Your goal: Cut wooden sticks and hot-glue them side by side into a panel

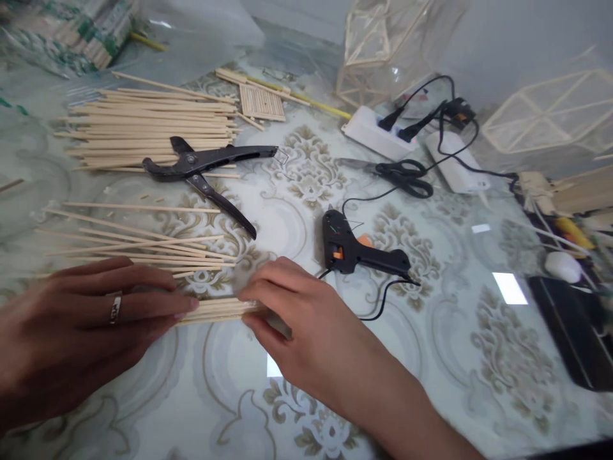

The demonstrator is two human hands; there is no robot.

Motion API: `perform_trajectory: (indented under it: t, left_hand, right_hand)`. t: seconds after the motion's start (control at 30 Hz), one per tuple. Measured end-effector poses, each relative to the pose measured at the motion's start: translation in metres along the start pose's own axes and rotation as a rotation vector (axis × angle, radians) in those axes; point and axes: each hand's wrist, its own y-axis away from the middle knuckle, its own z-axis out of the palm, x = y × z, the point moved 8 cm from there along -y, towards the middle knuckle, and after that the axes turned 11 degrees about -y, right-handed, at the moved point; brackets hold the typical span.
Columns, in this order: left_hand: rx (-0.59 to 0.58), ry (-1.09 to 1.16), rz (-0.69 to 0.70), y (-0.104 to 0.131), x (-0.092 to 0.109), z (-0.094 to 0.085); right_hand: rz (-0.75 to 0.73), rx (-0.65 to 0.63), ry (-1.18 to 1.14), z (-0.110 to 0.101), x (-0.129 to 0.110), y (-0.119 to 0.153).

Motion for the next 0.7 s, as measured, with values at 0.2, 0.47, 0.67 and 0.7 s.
perform_trajectory:
  t: [0.2, 0.47, 0.67, 0.7]
  left_hand:
    - [0.018, 0.045, -0.038, -0.0057, -0.0028, -0.0014]
    - [0.038, 0.074, -0.054, -0.0049, -0.0022, -0.0003]
    - [0.037, 0.099, -0.063, -0.0022, -0.0038, 0.0026]
    - [0.04, 0.1, -0.056, -0.0019, -0.0036, 0.0027]
  right_hand:
    - [0.02, 0.028, -0.018, -0.0009, -0.002, -0.0018]
    - [0.037, 0.049, -0.018, -0.0022, -0.0009, 0.0002]
    - [0.032, 0.043, -0.006, -0.0014, -0.0024, 0.0]
    - [0.03, 0.043, -0.007, -0.0013, -0.0019, 0.0005]
